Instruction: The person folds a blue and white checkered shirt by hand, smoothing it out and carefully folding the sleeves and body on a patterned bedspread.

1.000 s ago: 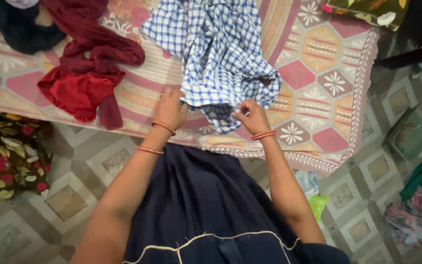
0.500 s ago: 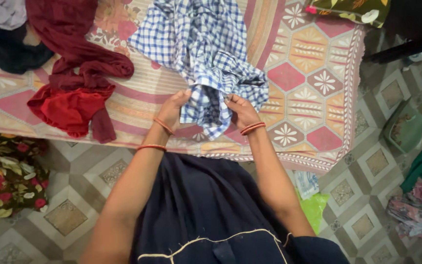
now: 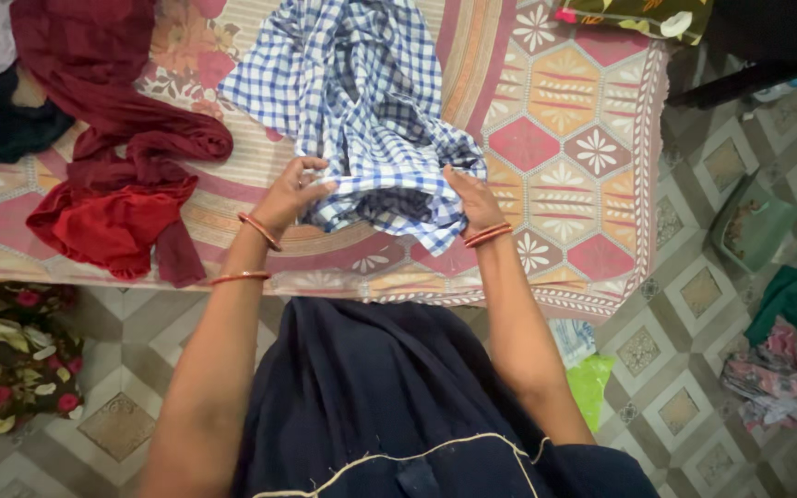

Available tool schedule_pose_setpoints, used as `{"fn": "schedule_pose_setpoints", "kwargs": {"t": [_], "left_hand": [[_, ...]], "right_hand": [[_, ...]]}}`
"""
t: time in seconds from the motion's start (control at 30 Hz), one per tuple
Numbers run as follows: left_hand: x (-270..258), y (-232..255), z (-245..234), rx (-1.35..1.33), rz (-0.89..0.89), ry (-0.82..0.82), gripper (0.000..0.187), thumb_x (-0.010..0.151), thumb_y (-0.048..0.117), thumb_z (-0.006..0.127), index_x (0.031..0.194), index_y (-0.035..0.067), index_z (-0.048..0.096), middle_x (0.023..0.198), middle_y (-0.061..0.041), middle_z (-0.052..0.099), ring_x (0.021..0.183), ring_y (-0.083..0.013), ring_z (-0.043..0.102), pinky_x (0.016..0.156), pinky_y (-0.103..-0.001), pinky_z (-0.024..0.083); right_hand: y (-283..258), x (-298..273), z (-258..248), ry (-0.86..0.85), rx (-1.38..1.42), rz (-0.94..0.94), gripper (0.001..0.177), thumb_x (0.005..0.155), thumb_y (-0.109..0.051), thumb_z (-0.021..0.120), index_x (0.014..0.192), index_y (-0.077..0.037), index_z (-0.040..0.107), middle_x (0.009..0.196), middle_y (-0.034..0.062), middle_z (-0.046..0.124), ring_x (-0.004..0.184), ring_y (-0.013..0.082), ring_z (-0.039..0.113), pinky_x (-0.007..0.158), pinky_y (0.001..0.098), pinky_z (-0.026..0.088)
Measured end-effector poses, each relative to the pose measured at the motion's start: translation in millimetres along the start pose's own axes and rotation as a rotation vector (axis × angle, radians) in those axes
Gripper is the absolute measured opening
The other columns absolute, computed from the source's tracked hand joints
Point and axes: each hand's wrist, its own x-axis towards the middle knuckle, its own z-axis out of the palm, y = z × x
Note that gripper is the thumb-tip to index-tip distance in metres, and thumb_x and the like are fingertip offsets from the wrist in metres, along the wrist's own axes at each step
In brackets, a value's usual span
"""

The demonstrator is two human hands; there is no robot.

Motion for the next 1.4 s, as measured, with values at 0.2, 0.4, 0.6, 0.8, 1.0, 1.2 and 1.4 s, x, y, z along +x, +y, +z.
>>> {"fn": "schedule_pose_setpoints", "kwargs": {"t": [0.2, 0.4, 0.6, 0.8, 1.0, 1.2, 1.4], "left_hand": [[-50, 26, 87, 0.713, 0.58, 0.472, 0.03, 0.101, 0.036, 0.071, 0.091, 0.008, 0.07, 0.089, -0.013, 0.071, 0.089, -0.0277, 0.067, 0.084, -0.038, 0.049], [-19, -9, 109, -0.12, -0.184, 0.127, 0.058, 0.095, 0.062, 0.054, 0.085, 0.008, 0.075, 0.081, 0.002, 0.074, 0.077, -0.0063, 0.064, 0.073, -0.027, 0.051], [3, -32, 95, -0.038, -0.055, 0.4, 0.059, 0.102, 0.049, 0.07, 0.073, 0.0, 0.055, 0.068, 0.0, 0.046, 0.062, -0.0104, 0.038, 0.052, -0.03, 0.029], [-4, 4, 96, -0.479, -0.064, 0.293, 0.042, 0.095, 0.043, 0.067, 0.083, 0.002, 0.069, 0.074, 0.002, 0.063, 0.062, -0.0076, 0.056, 0.055, -0.026, 0.047], [-11, 34, 96, -0.385, -0.143, 0.314, 0.046, 0.095, 0.046, 0.062, 0.09, 0.001, 0.065, 0.073, -0.001, 0.064, 0.06, -0.0136, 0.067, 0.052, -0.032, 0.059], [1, 24, 81, -0.369, -0.115, 0.417, 0.046, 0.1, 0.046, 0.062, 0.092, 0.001, 0.065, 0.077, -0.006, 0.055, 0.059, -0.0156, 0.053, 0.048, -0.031, 0.045], [11, -12, 59, -0.105, 0.106, 0.485, 0.045, 0.104, 0.042, 0.063, 0.104, -0.002, 0.071, 0.099, -0.003, 0.071, 0.088, -0.0068, 0.06, 0.077, -0.022, 0.049]], "right_hand": [[21, 6, 21, -0.111, -0.077, 0.0, 0.017, 0.103, -0.011, 0.066, 0.114, 0.001, 0.069, 0.106, 0.003, 0.072, 0.095, 0.0098, 0.068, 0.086, 0.026, 0.055], [16, -12, 59, -0.285, -0.313, 0.01, 0.023, 0.101, -0.007, 0.066, 0.123, 0.002, 0.067, 0.107, 0.0011, 0.071, 0.095, 0.007, 0.064, 0.085, 0.0244, 0.052], [19, -46, 78, -0.194, -0.745, -0.252, 0.043, 0.088, -0.004, 0.077, 0.129, -0.003, 0.063, 0.105, -0.0012, 0.065, 0.096, 0.0071, 0.062, 0.087, 0.0257, 0.053], [39, -70, 73, -0.101, -0.855, -0.272, 0.033, 0.083, -0.011, 0.082, 0.111, -0.007, 0.063, 0.1, -0.0001, 0.068, 0.096, 0.0093, 0.068, 0.087, 0.0269, 0.057], [53, -85, 101, 0.083, -1.153, -0.445, 0.034, 0.079, -0.022, 0.089, 0.093, -0.002, 0.065, 0.088, 0.0063, 0.07, 0.085, 0.0133, 0.069, 0.076, 0.0312, 0.056], [80, -70, 72, 0.038, -0.948, -0.382, 0.018, 0.092, -0.015, 0.08, 0.09, -0.003, 0.066, 0.084, 0.0032, 0.065, 0.077, 0.0087, 0.059, 0.068, 0.0276, 0.049], [91, -60, 27, -0.007, -0.642, -0.343, 0.017, 0.099, -0.007, 0.073, 0.087, -0.005, 0.06, 0.085, -0.0003, 0.065, 0.078, 0.0037, 0.056, 0.069, 0.0219, 0.047]]}}
